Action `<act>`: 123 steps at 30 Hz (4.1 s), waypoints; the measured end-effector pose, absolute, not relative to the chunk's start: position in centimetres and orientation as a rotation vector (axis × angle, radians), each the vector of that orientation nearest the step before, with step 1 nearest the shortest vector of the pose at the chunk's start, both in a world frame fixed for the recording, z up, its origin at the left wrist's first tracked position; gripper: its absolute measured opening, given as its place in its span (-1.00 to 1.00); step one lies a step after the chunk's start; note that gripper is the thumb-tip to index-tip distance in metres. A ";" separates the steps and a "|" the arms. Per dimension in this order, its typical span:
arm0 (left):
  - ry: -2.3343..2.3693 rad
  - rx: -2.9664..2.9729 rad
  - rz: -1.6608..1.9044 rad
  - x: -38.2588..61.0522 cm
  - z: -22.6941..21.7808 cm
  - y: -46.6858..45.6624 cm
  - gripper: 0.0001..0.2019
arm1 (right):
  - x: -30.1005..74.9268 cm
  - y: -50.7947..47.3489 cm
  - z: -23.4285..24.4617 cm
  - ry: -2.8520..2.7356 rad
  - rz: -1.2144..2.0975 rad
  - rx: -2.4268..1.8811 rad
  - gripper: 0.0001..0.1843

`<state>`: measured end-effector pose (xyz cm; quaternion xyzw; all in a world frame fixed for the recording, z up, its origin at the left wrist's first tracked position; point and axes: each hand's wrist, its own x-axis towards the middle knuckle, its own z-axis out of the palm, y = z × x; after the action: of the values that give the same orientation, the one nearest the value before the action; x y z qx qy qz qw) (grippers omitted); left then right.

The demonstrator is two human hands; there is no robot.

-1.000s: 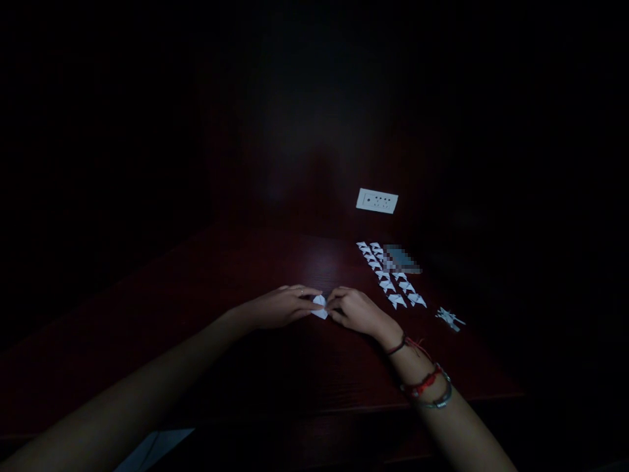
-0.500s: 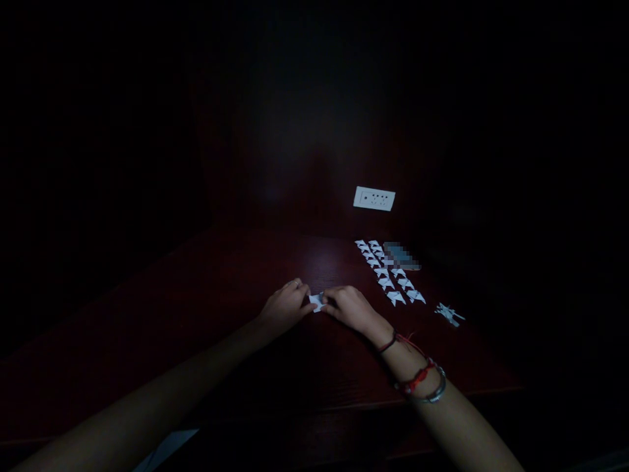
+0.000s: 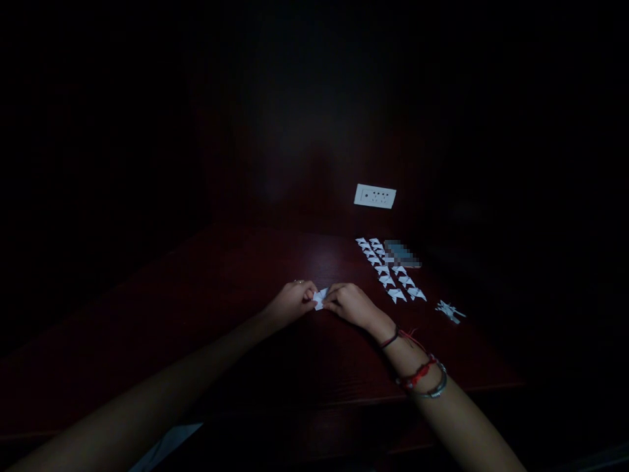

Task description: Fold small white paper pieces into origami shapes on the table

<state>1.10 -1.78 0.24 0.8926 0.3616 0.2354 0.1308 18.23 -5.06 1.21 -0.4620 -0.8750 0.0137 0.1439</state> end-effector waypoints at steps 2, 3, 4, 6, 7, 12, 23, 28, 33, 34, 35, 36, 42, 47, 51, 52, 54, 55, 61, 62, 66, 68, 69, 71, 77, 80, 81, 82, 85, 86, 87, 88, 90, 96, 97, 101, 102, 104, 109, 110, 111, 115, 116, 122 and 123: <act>1.043 2.594 0.665 0.9 0.2 -1.6 -0.92 | 18.3 -5.0 1.2 -2.515 0.052 -1.296 -0.79; 1.031 2.601 0.662 0.9 0.3 -1.6 -0.92 | 18.3 -5.0 1.1 -2.511 0.059 -1.279 -0.79; 1.019 2.610 0.662 0.9 0.3 -1.6 -0.91 | 18.3 -5.0 1.1 -2.505 0.064 -1.279 -0.79; 1.003 2.628 0.674 0.9 0.4 -1.6 -0.91 | 18.3 -4.9 1.1 -2.498 0.073 -1.286 -0.78; 0.995 2.636 0.681 0.9 0.4 -1.6 -0.91 | 18.3 -4.9 1.0 -2.498 0.078 -1.286 -0.78; 0.906 2.693 0.672 0.8 0.4 -1.8 -0.90 | 18.3 -4.9 0.9 -2.492 0.072 -1.259 -0.80; 0.766 2.797 0.584 0.4 -0.1 -1.2 -0.91 | 18.6 -4.8 0.8 -2.505 0.059 -1.224 -0.80; 0.613 2.857 0.538 0.0 0.1 -1.1 -0.86 | 18.7 -4.7 0.7 -2.497 0.063 -1.208 -0.80; 0.478 2.879 0.508 -0.6 0.5 -0.9 -0.83 | 18.8 -4.5 0.3 -2.506 0.073 -1.177 -0.79; 0.454 2.876 0.502 -0.7 0.5 -0.9 -0.82 | 18.9 -4.4 0.3 -2.510 0.071 -1.168 -0.79; 0.434 2.873 0.494 -0.7 0.5 -0.8 -0.81 | 18.9 -4.4 0.2 -2.513 0.069 -1.161 -0.79; 0.418 2.871 0.488 -0.8 0.5 -0.8 -0.80 | 18.9 -4.4 0.2 -2.515 0.067 -1.155 -0.79; 0.382 2.892 0.447 -1.1 0.7 -0.6 -0.78 | 19.0 -4.6 0.3 -2.524 0.073 -1.159 -0.76; 0.404 2.939 0.402 -1.3 1.0 -0.8 -0.75 | 18.9 -4.8 0.4 -2.508 0.067 -1.185 -0.76; 0.448 2.963 0.371 -1.4 1.3 -1.2 -0.72 | 18.9 -4.6 0.2 -2.510 0.074 -1.168 -0.76; 0.455 2.963 0.367 -1.4 1.4 -1.3 -0.71 | 18.9 -4.5 0.1 -2.511 0.071 -1.162 -0.77; 0.452 2.958 0.360 -1.4 1.6 -1.6 -0.69 | 18.8 -4.5 0.0 -2.521 0.054 -1.158 -0.77; 0.445 2.955 0.356 -1.3 1.7 -1.7 -0.68 | 18.8 -4.5 0.0 -2.532 0.041 -1.164 -0.77; 0.427 2.954 0.345 -1.0 2.3 -2.1 -0.66 | 18.3 -5.0 0.7 -2.615 -0.102 -1.287 -0.79; 0.447 2.961 0.338 -1.0 2.4 -2.2 -0.66 | 18.1 -5.1 0.8 -2.624 -0.134 -1.309 -0.80; 0.567 3.012 0.284 -1.2 2.4 -2.4 -0.68 | 17.8 -5.4 1.2 -2.655 -0.199 -1.340 -0.80; 0.620 3.036 0.259 -1.4 2.3 -2.4 -0.67 | 17.7 -5.5 1.2 -2.658 -0.205 -1.320 -0.81; 0.634 3.042 0.247 -1.5 2.4 -2.4 -0.65 | 17.7 -5.5 1.3 -2.652 -0.206 -1.311 -0.81; 0.638 3.043 0.227 -1.8 2.4 -2.4 -0.60 | 17.7 -5.6 1.3 -2.632 -0.202 -1.302 -0.80; 0.604 3.013 0.214 -2.1 2.9 -2.5 -0.56 | 17.9 -5.7 1.3 -2.655 -0.224 -1.246 -0.79; 0.593 3.000 0.204 -2.0 3.1 -2.6 -0.55 | 18.0 -5.8 1.3 -2.646 -0.234 -1.251 -0.79; 0.594 2.999 0.204 -2.0 3.2 -2.6 -0.55 | 17.9 -5.8 1.3 -2.645 -0.233 -1.249 -0.78; 0.591 3.000 0.210 -2.0 3.2 -2.7 -0.56 | 17.9 -5.7 1.3 -2.644 -0.230 -1.247 -0.77; 0.555 3.013 0.256 -2.1 3.2 -2.7 -0.58 | 18.0 -5.6 1.2 -2.626 -0.220 -1.260 -0.77; 0.541 3.017 0.279 -2.1 3.2 -2.7 -0.59 | 18.0 -5.5 1.1 -2.622 -0.219 -1.267 -0.78; 0.535 3.019 0.301 -2.1 3.2 -2.7 -0.60 | 18.0 -5.5 1.1 -2.622 -0.218 -1.270 -0.78; 0.540 3.020 0.326 -2.1 3.1 -2.6 -0.61 | 18.1 -5.4 1.1 -2.623 -0.217 -1.270 -0.78; 0.572 3.017 0.372 -2.0 3.0 -2.5 -0.65 | 18.2 -5.2 1.0 -2.624 -0.210 -1.262 -0.79; 0.545 3.021 0.324 -1.4 1.8 -2.1 -0.63 | 18.5 -5.0 0.9 -2.627 -0.190 -1.228 -0.83; 0.552 3.019 0.318 -1.3 1.6 -2.1 -0.62 | 18.5 -5.0 0.9 -2.626 -0.183 -1.227 -0.84; 0.595 3.015 0.297 -1.3 1.3 -2.0 -0.62 | 18.4 -5.1 1.0 -2.624 -0.167 -1.216 -0.82; 0.601 3.013 0.281 -1.4 1.5 -2.1 -0.62 | 18.4 -5.1 1.1 -2.618 -0.167 -1.220 -0.81; 0.610 3.006 0.247 -1.7 1.9 -2.3 -0.62 | 18.3 -5.1 1.1 -2.611 -0.167 -1.226 -0.79; 0.576 2.995 0.191 -2.2 2.9 -2.7 -0.57 | 18.4 -5.0 1.0 -2.623 -0.191 -1.204 -0.77; 0.578 2.997 0.190 -2.2 3.0 -2.7 -0.56 | 18.4 -5.0 1.0 -2.620 -0.191 -1.207 -0.77; 0.583 2.999 0.192 -2.3 3.1 -2.8 -0.55 | 18.4 -5.0 0.9 -2.616 -0.188 -1.212 -0.76; 0.581 3.023 0.234 -2.5 3.5 -2.8 -0.65 | 18.5 -4.8 0.8 -2.620 -0.165 -1.214 -0.76; 0.578 3.034 0.265 -2.5 3.6 -2.7 -0.68 | 18.6 -4.7 0.7 -2.632 -0.155 -1.194 -0.76; 0.655 3.002 0.485 -2.2 2.4 -1.2 -0.74 | 19.2 -4.2 0.5 -2.646 0.031 -0.996 -0.77; 0.658 2.979 0.512 -1.9 1.9 -1.0 -0.76 | 19.2 -4.2 0.5 -2.637 0.079 -0.964 -0.77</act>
<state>-1.93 -0.97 1.92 0.9627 0.2127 0.1653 0.0242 19.22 -4.18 0.54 -0.3385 -0.9258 0.0277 0.1658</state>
